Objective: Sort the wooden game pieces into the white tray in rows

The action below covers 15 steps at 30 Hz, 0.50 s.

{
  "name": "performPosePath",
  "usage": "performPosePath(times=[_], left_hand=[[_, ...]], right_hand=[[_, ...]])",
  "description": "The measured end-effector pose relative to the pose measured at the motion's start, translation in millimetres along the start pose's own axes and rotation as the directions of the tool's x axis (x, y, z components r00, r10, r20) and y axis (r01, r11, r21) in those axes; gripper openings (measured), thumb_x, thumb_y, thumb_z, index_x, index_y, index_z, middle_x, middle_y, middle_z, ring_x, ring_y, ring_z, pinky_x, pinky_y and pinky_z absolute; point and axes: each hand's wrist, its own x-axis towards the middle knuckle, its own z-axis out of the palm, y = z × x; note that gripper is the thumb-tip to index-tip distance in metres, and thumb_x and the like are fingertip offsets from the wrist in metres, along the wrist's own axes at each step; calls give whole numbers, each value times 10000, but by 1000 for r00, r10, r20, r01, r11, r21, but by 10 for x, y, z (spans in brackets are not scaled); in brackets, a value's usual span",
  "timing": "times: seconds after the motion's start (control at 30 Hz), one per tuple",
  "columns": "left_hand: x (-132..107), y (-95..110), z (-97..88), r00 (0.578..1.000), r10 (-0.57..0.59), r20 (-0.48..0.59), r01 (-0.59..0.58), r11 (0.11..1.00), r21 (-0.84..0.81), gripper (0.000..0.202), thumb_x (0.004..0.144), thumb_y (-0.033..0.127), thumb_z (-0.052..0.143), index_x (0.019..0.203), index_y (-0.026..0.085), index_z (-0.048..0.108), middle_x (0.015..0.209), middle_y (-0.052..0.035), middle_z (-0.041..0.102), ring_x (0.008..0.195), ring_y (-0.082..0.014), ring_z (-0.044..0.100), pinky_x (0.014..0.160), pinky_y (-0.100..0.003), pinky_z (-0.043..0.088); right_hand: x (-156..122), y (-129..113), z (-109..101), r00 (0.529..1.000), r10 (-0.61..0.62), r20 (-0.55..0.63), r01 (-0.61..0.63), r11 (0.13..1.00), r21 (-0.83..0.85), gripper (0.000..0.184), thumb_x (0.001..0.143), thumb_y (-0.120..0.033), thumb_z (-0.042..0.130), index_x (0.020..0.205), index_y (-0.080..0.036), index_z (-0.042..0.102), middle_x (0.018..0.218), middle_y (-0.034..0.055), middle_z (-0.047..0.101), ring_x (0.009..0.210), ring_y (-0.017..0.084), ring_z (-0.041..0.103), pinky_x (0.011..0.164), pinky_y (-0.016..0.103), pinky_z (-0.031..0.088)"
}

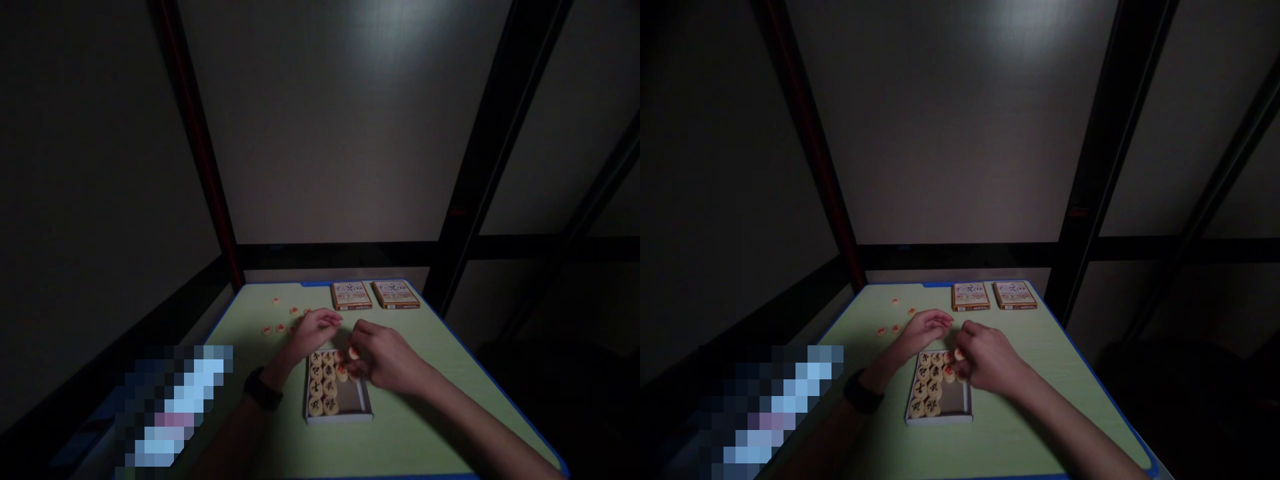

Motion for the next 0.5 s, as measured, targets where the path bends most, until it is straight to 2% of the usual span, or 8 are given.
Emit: performPosePath(times=[0.1,0.17,0.23,0.33,0.5], left_hand=[[-86,78,-14,980,72,186,-116,964,240,327,707,175,685,1034,171,683,1071,-75,690,988,-212,630,853,-313,501],[-159,143,19,947,97,305,-236,855,461,353,660,259,760,998,185,687,1058,-68,670,1008,-251,605,895,-360,479],[-220,184,84,929,90,359,-306,734,606,350,643,354,797,928,181,689,988,-72,652,988,-283,592,922,-403,458],[-264,178,190,920,85,382,-340,657,673,383,642,435,806,921,201,689,965,-73,636,977,-296,587,938,-411,440],[-260,130,247,913,98,396,-359,655,665,321,680,410,783,923,225,686,929,-54,632,947,-268,588,922,-376,437]], right_hand=[[12,83,-19,995,28,-95,-14,990,141,157,760,-100,660,898,-173,667,910,41,637,787,171,600,691,258,420],[21,127,-12,992,37,-117,-10,974,226,208,730,-43,653,895,-169,671,871,30,644,770,164,602,688,249,423],[29,155,-5,993,47,-108,-15,959,284,229,712,-17,656,884,-167,680,835,22,654,753,161,605,681,244,422],[36,174,-5,994,53,-91,-23,950,311,207,709,-20,669,857,-164,691,825,24,664,745,160,608,681,243,426],[45,203,5,998,30,-54,-11,948,319,218,677,-25,704,847,-161,708,826,23,666,734,155,612,677,237,437]])
